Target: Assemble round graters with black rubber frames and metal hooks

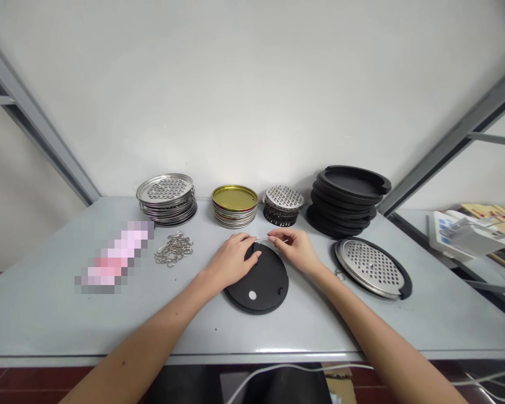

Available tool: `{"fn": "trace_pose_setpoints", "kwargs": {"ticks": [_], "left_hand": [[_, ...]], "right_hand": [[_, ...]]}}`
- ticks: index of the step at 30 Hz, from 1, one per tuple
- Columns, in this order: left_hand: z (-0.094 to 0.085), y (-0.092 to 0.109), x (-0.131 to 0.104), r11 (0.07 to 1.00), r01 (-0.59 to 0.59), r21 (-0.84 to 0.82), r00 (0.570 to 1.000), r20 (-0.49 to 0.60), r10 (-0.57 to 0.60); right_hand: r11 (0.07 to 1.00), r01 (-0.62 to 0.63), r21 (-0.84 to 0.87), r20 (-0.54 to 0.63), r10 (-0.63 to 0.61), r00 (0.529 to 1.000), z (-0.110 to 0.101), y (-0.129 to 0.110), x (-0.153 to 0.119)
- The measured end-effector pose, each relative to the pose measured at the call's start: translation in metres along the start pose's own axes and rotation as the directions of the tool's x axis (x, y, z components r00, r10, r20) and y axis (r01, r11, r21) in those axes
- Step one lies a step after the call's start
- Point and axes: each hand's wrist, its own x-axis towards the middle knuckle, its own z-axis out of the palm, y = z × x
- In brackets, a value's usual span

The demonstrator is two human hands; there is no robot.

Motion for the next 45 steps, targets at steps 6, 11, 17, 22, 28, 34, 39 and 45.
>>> {"fn": "trace_pose_setpoints", "kwargs": {"ticks": [6, 11, 17, 22, 28, 34, 39, 45], "left_hand": [[0.000, -0.001, 0.000, 1.000, 0.000, 0.006, 1.000, 0.002, 0.000], [0.000, 0.000, -0.001, 1.000, 0.001, 0.008, 1.000, 0.008, -0.002], [0.000, 0.000, 0.000, 1.000, 0.003, 0.004, 1.000, 0.013, -0.003], [0.000, 0.000, 0.001, 1.000, 0.007, 0.014, 1.000, 0.017, -0.008], [0.000, -0.001, 0.001, 1.000, 0.005, 0.012, 1.000, 0.019, -0.005], [-0.001, -0.003, 0.000, 1.000, 0.000, 0.014, 1.000, 0.013, -0.001], [-0.004, -0.006, 0.002, 1.000, -0.023, 0.005, 1.000, -0.004, 0.023], [-0.013, -0.010, 0.003, 0.998, -0.053, 0.042, 0.992, -0.115, 0.057]], "right_hand": [[0.996, 0.021, -0.084, 0.043, -0.017, 0.999, 0.001, 0.000, -0.001], [0.992, 0.028, -0.127, 0.100, -0.016, 0.995, 0.001, 0.000, -0.002], [0.985, 0.036, -0.170, 0.129, -0.014, 0.992, 0.001, 0.001, -0.002], [0.971, 0.070, -0.228, 0.143, -0.038, 0.989, 0.000, 0.001, -0.003], [0.969, 0.105, -0.223, 0.167, -0.068, 0.984, 0.000, 0.004, -0.003], [0.986, 0.081, -0.149, 0.190, -0.052, 0.980, 0.000, 0.002, -0.002], [0.995, 0.062, -0.084, 0.177, -0.047, 0.983, 0.001, 0.000, -0.003], [0.994, 0.057, -0.097, 0.147, -0.042, 0.988, 0.002, 0.004, -0.002]]}}
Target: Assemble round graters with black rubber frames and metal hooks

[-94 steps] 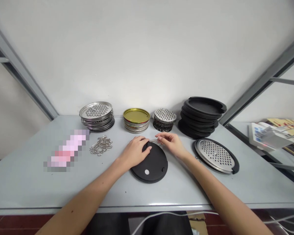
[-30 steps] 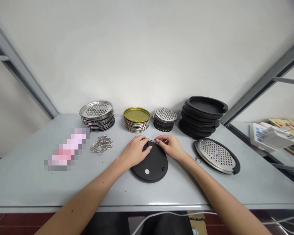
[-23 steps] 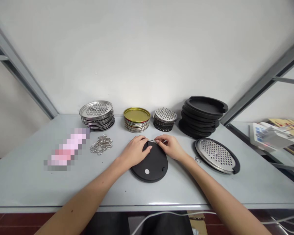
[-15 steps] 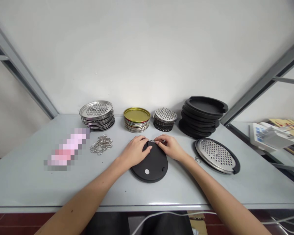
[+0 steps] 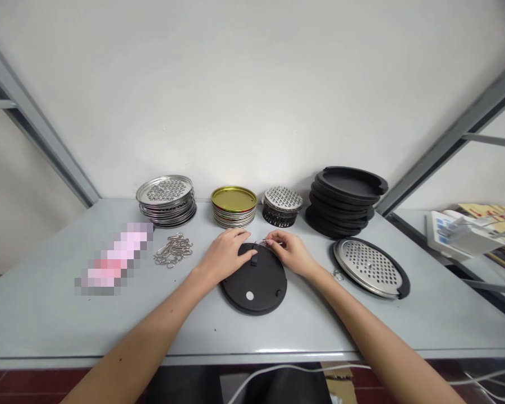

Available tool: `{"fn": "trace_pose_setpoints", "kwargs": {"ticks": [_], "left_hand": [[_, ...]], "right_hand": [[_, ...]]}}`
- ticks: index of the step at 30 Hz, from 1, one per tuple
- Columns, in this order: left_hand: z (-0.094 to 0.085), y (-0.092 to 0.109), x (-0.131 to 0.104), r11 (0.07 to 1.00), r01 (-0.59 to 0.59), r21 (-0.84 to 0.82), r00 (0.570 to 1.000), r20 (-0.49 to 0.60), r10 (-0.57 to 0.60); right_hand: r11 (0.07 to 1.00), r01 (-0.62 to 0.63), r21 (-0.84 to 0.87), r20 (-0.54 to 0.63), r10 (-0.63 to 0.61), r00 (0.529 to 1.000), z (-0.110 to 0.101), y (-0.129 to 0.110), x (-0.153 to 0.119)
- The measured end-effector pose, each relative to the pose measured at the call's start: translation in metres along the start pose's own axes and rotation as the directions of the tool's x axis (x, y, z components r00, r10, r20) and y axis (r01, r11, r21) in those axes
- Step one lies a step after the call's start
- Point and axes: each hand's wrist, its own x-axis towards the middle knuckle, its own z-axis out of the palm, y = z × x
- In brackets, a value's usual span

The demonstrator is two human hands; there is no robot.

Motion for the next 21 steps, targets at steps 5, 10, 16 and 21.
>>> {"fn": "trace_pose_setpoints", "kwargs": {"ticks": [5, 10, 16, 21], "left_hand": [[-0.022, 0.013, -0.005, 0.974, -0.211, -0.079, 0.974, 0.070, 0.216], [-0.028, 0.023, -0.014, 0.932, -0.334, -0.142, 0.870, 0.334, 0.363], [-0.018, 0.020, -0.017, 0.940, -0.325, -0.101, 0.845, 0.416, 0.337], [-0.018, 0.021, -0.017, 0.945, -0.315, -0.092, 0.869, 0.373, 0.326]], "right_hand": [[1.000, -0.012, -0.003, -0.039, 0.011, 0.999, 0.000, 0.006, 0.001], [0.995, -0.058, -0.079, -0.091, 0.050, 0.995, -0.004, 0.010, 0.004], [0.980, -0.046, -0.194, -0.150, 0.017, 0.989, -0.004, 0.012, 0.004], [0.977, 0.044, -0.207, -0.106, -0.067, 0.992, -0.001, 0.010, 0.003]]}}
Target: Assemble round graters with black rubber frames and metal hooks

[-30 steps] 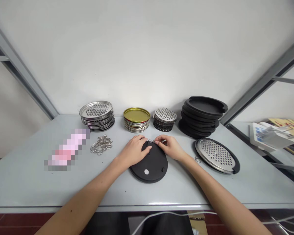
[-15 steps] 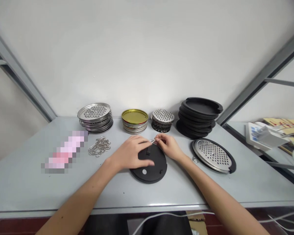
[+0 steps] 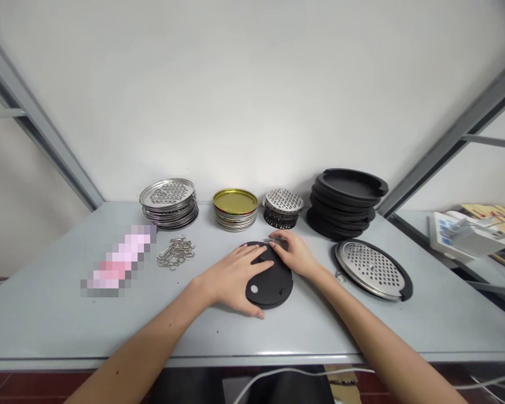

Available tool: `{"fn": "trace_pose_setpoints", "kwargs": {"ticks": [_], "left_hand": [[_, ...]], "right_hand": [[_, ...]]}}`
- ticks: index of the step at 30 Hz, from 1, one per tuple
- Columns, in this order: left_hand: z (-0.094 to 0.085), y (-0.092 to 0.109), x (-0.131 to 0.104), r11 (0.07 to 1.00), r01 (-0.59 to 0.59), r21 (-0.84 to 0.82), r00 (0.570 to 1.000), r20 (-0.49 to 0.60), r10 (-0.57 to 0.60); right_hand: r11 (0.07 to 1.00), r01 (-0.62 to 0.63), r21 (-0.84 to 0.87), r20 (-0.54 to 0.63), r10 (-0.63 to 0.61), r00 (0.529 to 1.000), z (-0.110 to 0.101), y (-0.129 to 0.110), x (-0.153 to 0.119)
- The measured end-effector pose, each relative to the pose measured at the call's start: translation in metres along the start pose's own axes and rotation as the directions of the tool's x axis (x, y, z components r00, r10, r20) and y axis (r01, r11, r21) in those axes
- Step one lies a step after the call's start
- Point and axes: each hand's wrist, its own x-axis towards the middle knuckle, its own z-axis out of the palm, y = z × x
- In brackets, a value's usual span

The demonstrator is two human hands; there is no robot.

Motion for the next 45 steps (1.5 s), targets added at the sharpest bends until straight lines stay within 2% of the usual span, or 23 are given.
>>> {"fn": "trace_pose_setpoints", "kwargs": {"ticks": [2, 7, 10, 12, 16, 19, 21, 25, 29, 31, 33, 35, 37, 39, 41, 43, 45], "left_hand": [[-0.002, -0.001, 0.001, 0.999, 0.008, -0.048, 0.999, -0.053, -0.011], [-0.007, -0.010, 0.003, 0.972, 0.001, -0.235, 0.983, -0.179, -0.044], [-0.011, -0.017, 0.003, 0.922, 0.050, -0.385, 0.957, -0.245, -0.154], [-0.012, -0.021, 0.004, 0.853, 0.105, -0.511, 0.917, -0.282, -0.281], [-0.012, -0.030, 0.008, 0.722, 0.149, -0.676, 0.772, -0.377, -0.512], [-0.010, -0.036, 0.010, 0.701, 0.099, -0.706, 0.689, -0.460, -0.560], [-0.009, -0.038, 0.011, 0.695, 0.051, -0.717, 0.663, -0.497, -0.561], [-0.007, -0.037, 0.013, 0.733, 0.048, -0.679, 0.679, -0.516, -0.523], [-0.006, -0.030, 0.010, 0.813, 0.087, -0.576, 0.716, -0.532, -0.453], [-0.008, -0.027, 0.007, 0.904, 0.057, -0.423, 0.747, -0.583, -0.320], [-0.011, -0.023, 0.003, 0.973, -0.013, -0.231, 0.775, -0.618, -0.136], [-0.015, -0.019, 0.001, 0.992, -0.089, -0.089, 0.788, -0.615, 0.016], [-0.018, -0.014, 0.000, 0.990, -0.141, -0.003, 0.796, -0.595, 0.112], [-0.018, -0.011, 0.001, 0.984, -0.166, 0.062, 0.810, -0.560, 0.172], [-0.015, -0.009, 0.003, 0.980, -0.175, 0.090, 0.813, -0.549, 0.195], [-0.011, -0.008, 0.004, 0.979, -0.192, 0.069, 0.811, -0.551, 0.198], [-0.008, -0.008, 0.005, 0.975, -0.218, 0.034, 0.801, -0.564, 0.198]], "right_hand": [[0.998, -0.015, 0.062, 0.030, 0.013, 0.999, 0.000, -0.002, 0.000], [0.948, -0.147, 0.282, 0.082, 0.129, 0.988, -0.007, -0.012, 0.001], [0.907, -0.109, 0.407, 0.073, 0.087, 0.994, -0.013, -0.017, 0.001], [0.882, -0.048, 0.468, 0.066, 0.019, 0.998, -0.015, -0.018, 0.000], [0.861, 0.004, 0.509, 0.072, -0.048, 0.996, -0.014, -0.019, -0.002], [0.873, -0.030, 0.486, 0.075, -0.007, 0.997, -0.011, -0.021, -0.002], [0.876, -0.058, 0.479, 0.028, 0.050, 0.998, -0.009, -0.021, -0.001], [0.814, -0.096, 0.572, -0.028, 0.137, 0.990, -0.010, -0.020, 0.001], [0.675, -0.227, 0.702, 0.073, 0.250, 0.966, -0.013, -0.020, 0.002], [0.596, -0.315, 0.739, 0.156, 0.303, 0.940, -0.014, -0.020, 0.002], [0.540, -0.375, 0.753, 0.221, 0.330, 0.918, -0.016, -0.020, 0.001], [0.495, -0.414, 0.764, 0.268, 0.340, 0.901, -0.018, -0.021, 0.001], [0.441, -0.456, 0.773, 0.325, 0.342, 0.882, -0.020, -0.024, 0.001], [0.380, -0.530, 0.758, 0.412, 0.350, 0.841, -0.021, -0.029, 0.000], [0.298, -0.620, 0.726, 0.507, 0.377, 0.775, -0.022, -0.036, -0.001], [0.187, -0.684, 0.705, 0.577, 0.410, 0.706, -0.022, -0.043, -0.002], [0.085, -0.705, 0.704, 0.613, 0.428, 0.664, -0.022, -0.047, -0.003]]}}
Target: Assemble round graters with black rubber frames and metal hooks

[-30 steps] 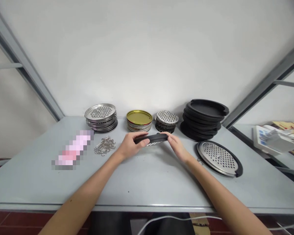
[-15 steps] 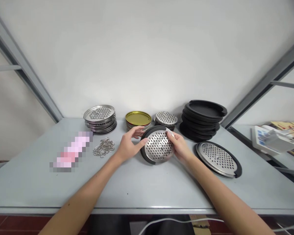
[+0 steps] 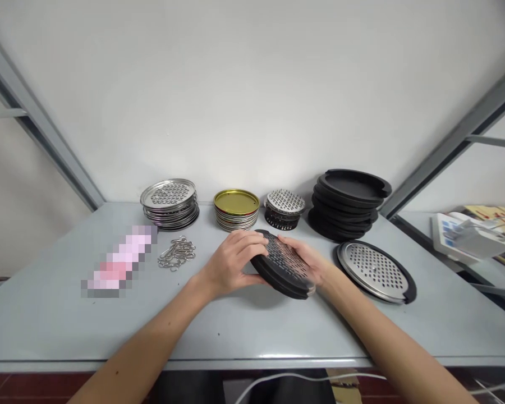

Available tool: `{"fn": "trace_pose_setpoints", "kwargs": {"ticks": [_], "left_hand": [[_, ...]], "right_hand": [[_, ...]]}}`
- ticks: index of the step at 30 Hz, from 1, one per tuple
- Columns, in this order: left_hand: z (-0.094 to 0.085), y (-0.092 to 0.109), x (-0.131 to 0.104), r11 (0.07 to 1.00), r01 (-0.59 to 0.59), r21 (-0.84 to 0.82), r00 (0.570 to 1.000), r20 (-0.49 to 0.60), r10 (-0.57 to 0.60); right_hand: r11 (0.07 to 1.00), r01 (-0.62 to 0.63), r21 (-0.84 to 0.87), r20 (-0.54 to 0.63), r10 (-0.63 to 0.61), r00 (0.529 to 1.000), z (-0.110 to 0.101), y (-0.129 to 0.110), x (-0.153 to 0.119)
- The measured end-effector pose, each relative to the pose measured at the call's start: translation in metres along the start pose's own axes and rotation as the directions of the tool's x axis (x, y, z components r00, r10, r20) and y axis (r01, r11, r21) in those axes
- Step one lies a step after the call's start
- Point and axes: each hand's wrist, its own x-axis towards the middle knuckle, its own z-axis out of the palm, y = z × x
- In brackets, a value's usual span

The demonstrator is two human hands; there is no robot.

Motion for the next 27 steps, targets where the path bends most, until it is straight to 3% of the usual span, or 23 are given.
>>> {"fn": "trace_pose_setpoints", "kwargs": {"ticks": [6, 11, 13, 15, 17, 20, 24, 27], "left_hand": [[-0.004, 0.001, 0.001, 0.995, -0.012, -0.102, 0.998, -0.062, 0.005], [-0.009, 0.003, 0.002, 0.965, 0.135, -0.226, 0.982, -0.099, -0.161], [-0.009, 0.004, 0.003, 0.922, 0.256, -0.289, 0.936, -0.166, -0.311], [-0.008, 0.004, 0.004, 0.851, 0.371, -0.373, 0.849, -0.235, -0.473], [-0.009, 0.003, 0.006, 0.783, 0.423, -0.456, 0.758, -0.295, -0.581], [-0.010, -0.002, 0.009, 0.700, 0.447, -0.557, 0.668, -0.313, -0.675], [-0.010, -0.008, 0.010, 0.586, 0.478, -0.655, 0.588, -0.257, -0.767], [-0.009, -0.008, 0.009, 0.544, 0.529, -0.651, 0.578, -0.193, -0.793]], "right_hand": [[0.999, -0.040, 0.037, 0.105, 0.036, 0.994, -0.002, 0.000, 0.004], [0.985, -0.094, -0.143, 0.182, 0.120, 0.976, -0.010, 0.004, 0.007], [0.983, -0.015, -0.185, 0.187, 0.050, 0.981, -0.013, 0.007, 0.008], [0.974, 0.124, -0.187, 0.142, -0.098, 0.985, -0.014, 0.009, 0.009], [0.951, 0.253, -0.179, 0.080, -0.243, 0.967, -0.015, 0.006, 0.010], [0.918, 0.354, -0.177, 0.068, -0.348, 0.935, -0.016, -0.004, 0.008], [0.881, 0.463, -0.096, 0.149, -0.447, 0.882, -0.016, -0.014, 0.001], [0.864, 0.503, -0.005, 0.209, -0.491, 0.846, -0.014, -0.013, -0.004]]}}
